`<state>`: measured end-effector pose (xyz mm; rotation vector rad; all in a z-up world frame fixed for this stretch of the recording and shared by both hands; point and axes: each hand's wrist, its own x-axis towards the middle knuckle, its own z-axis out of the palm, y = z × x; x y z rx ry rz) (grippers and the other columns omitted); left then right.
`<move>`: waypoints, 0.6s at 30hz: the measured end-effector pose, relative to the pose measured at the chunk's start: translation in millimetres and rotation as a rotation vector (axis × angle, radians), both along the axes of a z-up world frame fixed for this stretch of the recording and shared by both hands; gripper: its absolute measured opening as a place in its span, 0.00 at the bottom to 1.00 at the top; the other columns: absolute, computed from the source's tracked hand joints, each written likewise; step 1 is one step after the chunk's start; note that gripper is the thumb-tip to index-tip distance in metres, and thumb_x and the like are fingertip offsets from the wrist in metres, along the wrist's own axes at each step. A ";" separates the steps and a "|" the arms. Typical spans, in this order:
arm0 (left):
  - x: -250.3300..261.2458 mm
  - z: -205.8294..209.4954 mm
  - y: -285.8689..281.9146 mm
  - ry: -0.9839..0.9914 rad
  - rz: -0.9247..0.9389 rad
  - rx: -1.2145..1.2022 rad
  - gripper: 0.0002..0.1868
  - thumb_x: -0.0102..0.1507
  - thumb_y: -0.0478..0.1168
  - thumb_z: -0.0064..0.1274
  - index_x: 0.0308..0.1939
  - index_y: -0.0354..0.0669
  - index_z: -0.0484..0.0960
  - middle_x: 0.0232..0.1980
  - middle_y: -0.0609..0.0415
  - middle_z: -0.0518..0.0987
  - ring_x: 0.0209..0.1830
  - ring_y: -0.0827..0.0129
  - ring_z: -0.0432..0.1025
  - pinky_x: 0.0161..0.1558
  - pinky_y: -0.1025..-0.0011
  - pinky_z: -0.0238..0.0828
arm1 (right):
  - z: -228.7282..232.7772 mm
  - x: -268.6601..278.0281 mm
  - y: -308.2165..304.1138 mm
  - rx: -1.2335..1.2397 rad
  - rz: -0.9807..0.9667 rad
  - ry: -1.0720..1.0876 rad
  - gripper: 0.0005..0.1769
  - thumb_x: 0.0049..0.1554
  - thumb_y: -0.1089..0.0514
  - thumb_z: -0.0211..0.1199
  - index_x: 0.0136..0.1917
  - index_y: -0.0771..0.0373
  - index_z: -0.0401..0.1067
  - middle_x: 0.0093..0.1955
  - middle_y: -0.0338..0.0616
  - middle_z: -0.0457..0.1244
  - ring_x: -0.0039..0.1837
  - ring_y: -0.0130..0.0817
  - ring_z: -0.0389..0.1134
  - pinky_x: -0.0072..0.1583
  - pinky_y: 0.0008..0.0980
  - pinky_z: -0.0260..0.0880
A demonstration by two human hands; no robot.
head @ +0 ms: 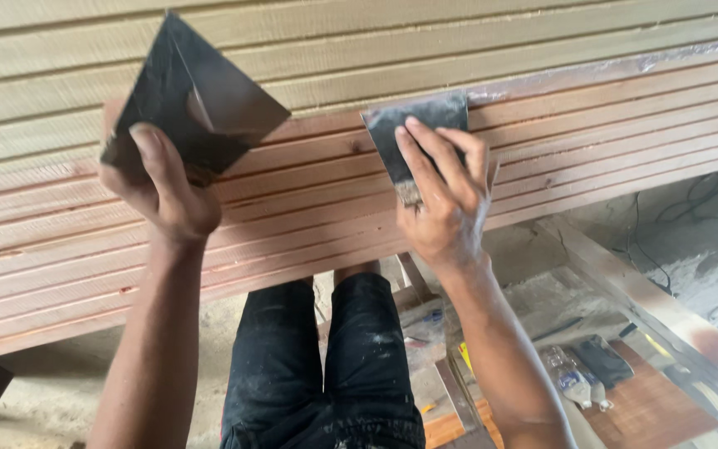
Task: The person applies a pinkish filler to the gaps between wooden slats using a putty knife and a scraper. They scoop filler from a container, spread it into the grooves, and smooth the surface across the wood panel.
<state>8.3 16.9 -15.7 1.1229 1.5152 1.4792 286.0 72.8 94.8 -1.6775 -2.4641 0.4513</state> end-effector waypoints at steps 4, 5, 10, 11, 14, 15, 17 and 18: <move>-12.9 -2.2 -35.4 0.470 0.047 -0.029 0.18 0.83 0.34 0.35 0.77 0.40 0.57 0.71 0.42 0.58 0.66 0.59 0.61 0.63 0.67 0.68 | 0.2 -10.4 -3.2 -0.008 0.005 0.014 0.28 0.51 0.71 0.70 0.66 0.62 0.78 0.68 0.38 0.68 0.66 0.41 0.64 0.68 0.40 0.62; -18.7 -7.2 -42.1 0.584 0.042 -0.006 0.21 0.83 0.32 0.35 0.79 0.43 0.53 0.75 0.42 0.55 0.72 0.58 0.60 0.67 0.65 0.68 | -4.0 -13.8 -0.3 0.008 0.015 0.018 0.29 0.51 0.71 0.70 0.66 0.62 0.78 0.68 0.38 0.68 0.66 0.41 0.63 0.68 0.40 0.62; -68.9 -27.8 -74.8 0.962 0.113 -0.089 0.31 0.79 0.32 0.45 0.83 0.38 0.48 0.80 0.37 0.50 0.82 0.50 0.53 0.77 0.56 0.64 | 9.9 -30.1 -0.5 -0.004 -0.032 0.022 0.30 0.47 0.71 0.68 0.65 0.62 0.78 0.67 0.38 0.68 0.65 0.43 0.64 0.69 0.42 0.61; -84.6 -28.7 -84.1 1.063 0.106 -0.156 0.34 0.80 0.33 0.50 0.83 0.36 0.48 0.80 0.36 0.49 0.82 0.47 0.50 0.77 0.54 0.62 | 15.2 -31.7 -7.0 -0.022 -0.049 0.009 0.30 0.48 0.71 0.68 0.65 0.62 0.78 0.68 0.38 0.68 0.65 0.43 0.64 0.69 0.42 0.60; -121.3 -47.6 -87.4 1.187 0.141 -0.123 0.39 0.78 0.37 0.59 0.82 0.33 0.47 0.81 0.37 0.48 0.80 0.33 0.39 0.80 0.47 0.51 | 10.6 -38.4 -6.8 -0.056 -0.017 0.050 0.32 0.47 0.69 0.68 0.67 0.66 0.77 0.69 0.42 0.67 0.66 0.46 0.63 0.68 0.43 0.60; -127.9 -52.6 -85.8 1.095 0.166 -0.114 0.37 0.77 0.36 0.57 0.81 0.33 0.49 0.81 0.39 0.49 0.81 0.36 0.44 0.78 0.49 0.53 | 11.7 -41.7 -3.9 -0.040 -0.029 0.042 0.31 0.46 0.70 0.68 0.65 0.65 0.77 0.68 0.41 0.67 0.65 0.45 0.63 0.68 0.43 0.60; -141.4 -55.1 -85.3 1.004 0.206 -0.128 0.35 0.77 0.36 0.55 0.81 0.33 0.52 0.83 0.42 0.51 0.84 0.41 0.50 0.78 0.51 0.55 | 19.7 -47.2 -5.8 -0.027 -0.050 0.036 0.30 0.45 0.71 0.67 0.63 0.63 0.78 0.67 0.39 0.68 0.65 0.44 0.64 0.68 0.43 0.60; -147.1 -55.7 -84.8 1.004 0.225 -0.153 0.34 0.77 0.37 0.55 0.80 0.33 0.53 0.83 0.44 0.51 0.85 0.43 0.51 0.79 0.53 0.54 | 12.0 -46.7 0.7 0.000 -0.022 0.055 0.30 0.46 0.71 0.67 0.64 0.63 0.78 0.67 0.40 0.67 0.65 0.44 0.64 0.68 0.43 0.60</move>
